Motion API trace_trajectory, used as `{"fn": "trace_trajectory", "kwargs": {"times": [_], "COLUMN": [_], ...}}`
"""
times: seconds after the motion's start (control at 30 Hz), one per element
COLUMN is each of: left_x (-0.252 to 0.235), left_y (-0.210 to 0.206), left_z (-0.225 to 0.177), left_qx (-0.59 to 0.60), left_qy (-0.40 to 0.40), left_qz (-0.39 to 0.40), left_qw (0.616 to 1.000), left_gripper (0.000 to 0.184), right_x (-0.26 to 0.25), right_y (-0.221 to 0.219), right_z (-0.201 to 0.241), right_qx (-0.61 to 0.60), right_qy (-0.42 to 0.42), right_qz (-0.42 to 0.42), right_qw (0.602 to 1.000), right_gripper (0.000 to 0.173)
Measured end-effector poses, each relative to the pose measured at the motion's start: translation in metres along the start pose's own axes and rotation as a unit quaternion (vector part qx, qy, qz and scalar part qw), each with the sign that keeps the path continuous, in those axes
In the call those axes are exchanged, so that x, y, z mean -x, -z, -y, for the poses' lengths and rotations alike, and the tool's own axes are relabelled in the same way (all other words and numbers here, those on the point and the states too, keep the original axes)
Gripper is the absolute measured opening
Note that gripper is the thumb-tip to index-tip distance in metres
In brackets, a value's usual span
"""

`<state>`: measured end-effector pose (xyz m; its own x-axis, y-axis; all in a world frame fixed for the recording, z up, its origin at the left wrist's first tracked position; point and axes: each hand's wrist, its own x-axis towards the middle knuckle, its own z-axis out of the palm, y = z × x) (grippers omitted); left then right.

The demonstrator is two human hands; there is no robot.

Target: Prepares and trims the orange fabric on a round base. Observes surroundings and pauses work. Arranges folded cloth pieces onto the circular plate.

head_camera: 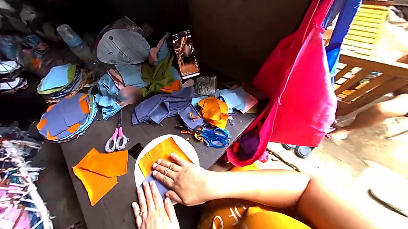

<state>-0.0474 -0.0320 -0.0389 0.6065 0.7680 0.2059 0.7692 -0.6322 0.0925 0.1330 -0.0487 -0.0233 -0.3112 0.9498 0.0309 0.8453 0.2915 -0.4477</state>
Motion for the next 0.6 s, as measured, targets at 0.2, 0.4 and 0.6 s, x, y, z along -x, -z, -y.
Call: {"fn": "trace_trajectory", "kwargs": {"times": [0.2,0.4,0.6], "left_x": [0.004,-0.004,-0.022], "left_y": [-0.009,-0.027,-0.030], "left_z": [-0.010,-0.034,-0.043], "left_qx": [0.017,-0.036,-0.049], "left_qy": [-0.079,-0.196,-0.229], "left_qz": [-0.125,-0.197,-0.213], "left_qw": [0.989,0.960,0.949], "left_gripper": [0.076,0.039,0.033], "right_x": [0.030,0.039,0.018], "right_y": [0.012,0.047,0.084], "right_z": [-0.014,-0.060,-0.101], "right_qx": [0.023,0.094,0.119], "right_qy": [0.059,-0.047,-0.156], "right_qz": [-0.285,-0.343,-0.234], "right_qw": [0.956,0.933,0.952], "right_gripper": [0.052,0.025,0.022]}}
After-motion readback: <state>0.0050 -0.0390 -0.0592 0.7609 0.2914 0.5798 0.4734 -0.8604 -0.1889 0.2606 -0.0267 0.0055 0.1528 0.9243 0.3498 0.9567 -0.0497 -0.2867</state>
